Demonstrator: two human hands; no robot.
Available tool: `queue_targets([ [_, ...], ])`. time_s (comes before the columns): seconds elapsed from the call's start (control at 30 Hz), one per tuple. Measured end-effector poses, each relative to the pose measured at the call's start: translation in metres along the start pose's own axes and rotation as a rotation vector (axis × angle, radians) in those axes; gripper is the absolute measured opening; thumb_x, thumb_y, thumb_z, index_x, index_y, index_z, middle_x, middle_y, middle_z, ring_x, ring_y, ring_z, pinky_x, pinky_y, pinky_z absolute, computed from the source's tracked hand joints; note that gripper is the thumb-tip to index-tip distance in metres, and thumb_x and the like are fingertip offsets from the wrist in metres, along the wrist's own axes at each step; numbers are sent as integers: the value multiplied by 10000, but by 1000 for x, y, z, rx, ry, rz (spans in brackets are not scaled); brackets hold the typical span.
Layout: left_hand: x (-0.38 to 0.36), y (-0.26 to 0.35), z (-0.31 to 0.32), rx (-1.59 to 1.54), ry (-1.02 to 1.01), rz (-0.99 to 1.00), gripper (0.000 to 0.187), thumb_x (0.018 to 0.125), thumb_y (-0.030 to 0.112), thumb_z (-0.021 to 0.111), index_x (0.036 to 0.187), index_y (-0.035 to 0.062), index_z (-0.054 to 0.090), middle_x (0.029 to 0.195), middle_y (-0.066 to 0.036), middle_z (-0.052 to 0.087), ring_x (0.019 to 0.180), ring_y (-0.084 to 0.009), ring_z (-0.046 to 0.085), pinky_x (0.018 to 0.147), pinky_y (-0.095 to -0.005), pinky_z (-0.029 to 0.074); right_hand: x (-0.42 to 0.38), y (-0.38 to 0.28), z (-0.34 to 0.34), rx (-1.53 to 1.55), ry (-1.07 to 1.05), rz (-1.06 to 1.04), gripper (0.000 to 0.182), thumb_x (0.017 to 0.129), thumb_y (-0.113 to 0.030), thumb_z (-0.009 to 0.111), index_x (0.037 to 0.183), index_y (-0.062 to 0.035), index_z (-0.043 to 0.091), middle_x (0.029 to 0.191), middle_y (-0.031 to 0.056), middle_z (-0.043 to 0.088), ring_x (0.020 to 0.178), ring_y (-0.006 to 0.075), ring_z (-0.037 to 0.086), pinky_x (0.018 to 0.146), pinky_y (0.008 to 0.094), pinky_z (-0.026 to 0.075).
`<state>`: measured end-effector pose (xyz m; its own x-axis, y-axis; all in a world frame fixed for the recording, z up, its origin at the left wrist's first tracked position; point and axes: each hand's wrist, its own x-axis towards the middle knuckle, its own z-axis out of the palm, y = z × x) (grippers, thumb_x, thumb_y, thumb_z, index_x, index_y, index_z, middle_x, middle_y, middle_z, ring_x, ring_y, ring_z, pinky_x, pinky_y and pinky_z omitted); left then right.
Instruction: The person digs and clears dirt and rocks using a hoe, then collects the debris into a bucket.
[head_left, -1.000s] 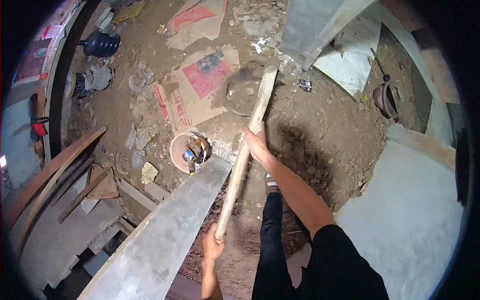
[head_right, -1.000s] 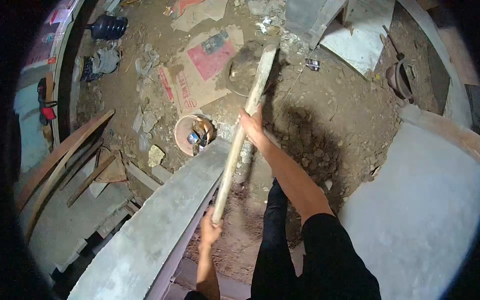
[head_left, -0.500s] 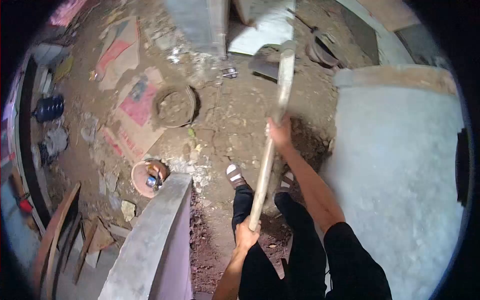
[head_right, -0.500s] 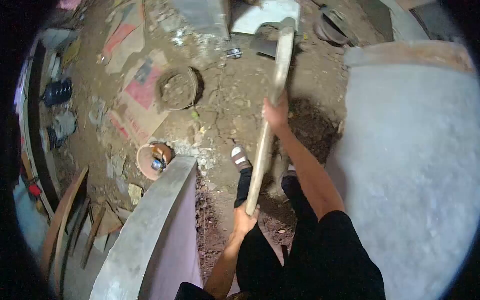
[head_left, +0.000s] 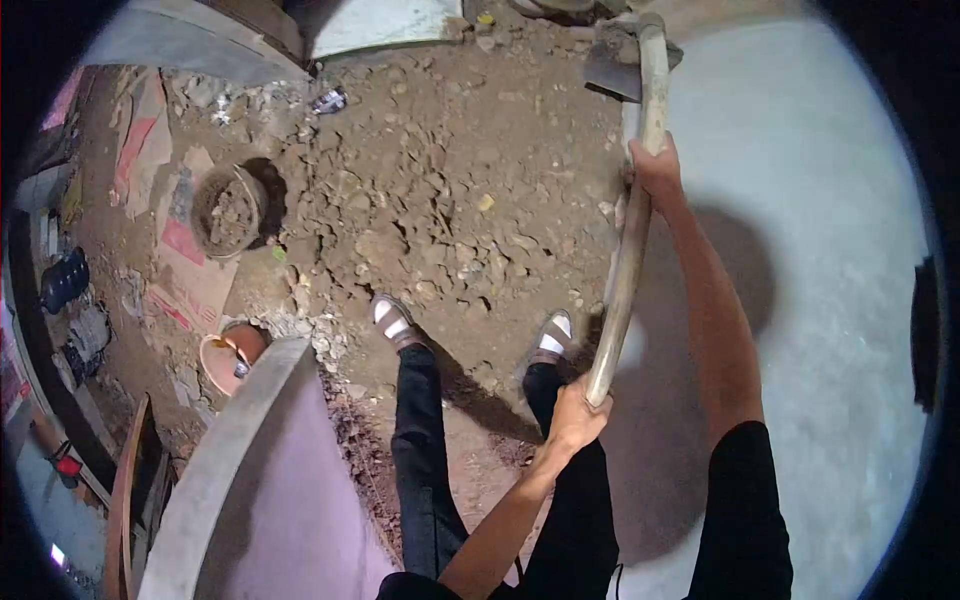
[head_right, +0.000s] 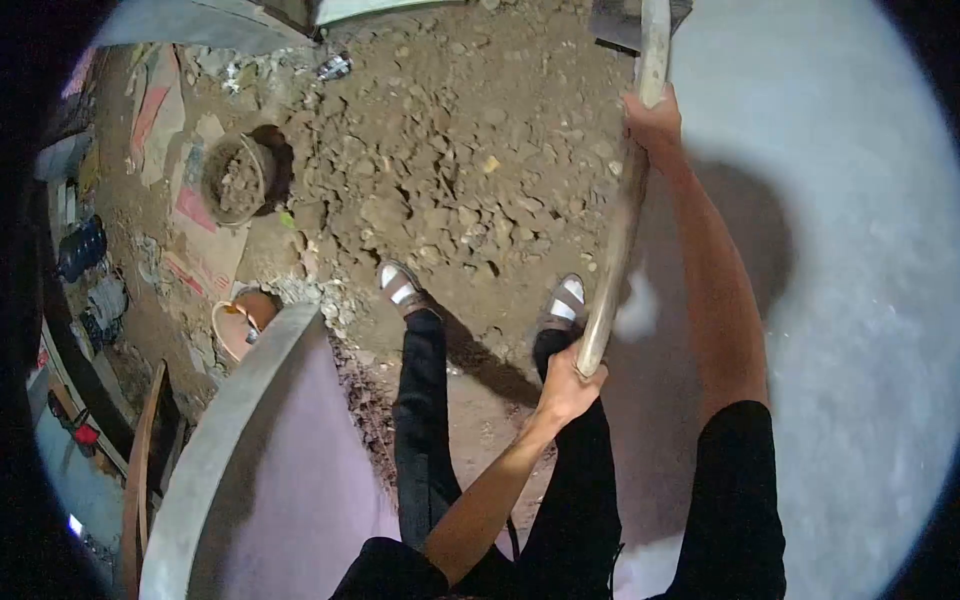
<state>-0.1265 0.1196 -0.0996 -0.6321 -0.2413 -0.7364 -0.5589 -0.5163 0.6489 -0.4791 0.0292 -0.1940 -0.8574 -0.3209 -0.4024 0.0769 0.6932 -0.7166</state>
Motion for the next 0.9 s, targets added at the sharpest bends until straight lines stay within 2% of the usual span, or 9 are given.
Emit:
queue_targets([
  [0.07,9,-19,24,27,28,2,286,775,67,644,1034,-39,589,808,-188,640,789,-195,652,727,-333,510,8,46,-9,57,-76,-93,525,823,-233,693,1231,27,489,945,119,617,776,173,623,613,331,515],
  [0.13,11,-38,40,24,67,-2,349,744,48,644,1087,2,606,806,-209,657,796,-310,698,727,-373,525,14,87,1,75,-85,-64,548,831,-250,699,1251,27,481,943,108,621,747,184,617,631,335,521],
  [0.2,6,-61,63,4,46,-59,358,737,27,633,1093,0,603,817,-194,647,817,-287,686,744,-365,518,4,106,7,-278,-58,-2,584,818,-220,697,1282,40,455,1036,162,620,778,223,634,679,356,547],
  [0.3,-16,-82,84,-35,79,-110,395,730,12,614,1124,0,588,880,-209,642,857,-263,671,763,-368,515,-24,134,23,-359,56,-61,584,798,-158,695,1285,48,448,1056,184,617,814,236,649,681,363,556],
  [0.37,-37,-84,90,-13,121,-135,392,734,19,612,1125,2,589,876,-214,647,848,-282,675,760,-373,517,-50,129,13,-8,-127,262,576,783,-102,686,1284,46,443,1053,194,612,816,232,655,637,367,551],
  [0.47,-59,-79,56,143,161,-136,364,753,60,621,1114,17,601,829,-216,664,830,-387,676,739,-398,522,-57,127,23,30,-72,279,451,775,-43,642,1188,54,487,832,146,620,587,209,593,482,370,496],
  [0.53,-72,-43,18,164,77,-281,337,768,38,675,1088,-23,587,791,-151,644,744,-213,638,702,-348,508,-72,122,38,71,-86,340,385,780,-40,638,1131,50,509,775,123,600,554,206,571,466,368,487],
  [0.67,-109,-32,-23,442,76,-161,364,756,76,675,1096,-20,591,832,-253,660,781,-381,684,690,-413,534,-105,136,45,303,-139,520,86,863,-70,572,911,-44,506,631,31,482,494,161,494,439,326,430],
  [0.9,-129,76,-90,759,-38,-299,328,753,99,690,1005,-28,525,729,-275,631,753,-455,642,666,-507,522,-145,98,45,567,-186,759,155,949,-139,494,811,-103,435,674,1,414,521,127,419,471,286,405],
])
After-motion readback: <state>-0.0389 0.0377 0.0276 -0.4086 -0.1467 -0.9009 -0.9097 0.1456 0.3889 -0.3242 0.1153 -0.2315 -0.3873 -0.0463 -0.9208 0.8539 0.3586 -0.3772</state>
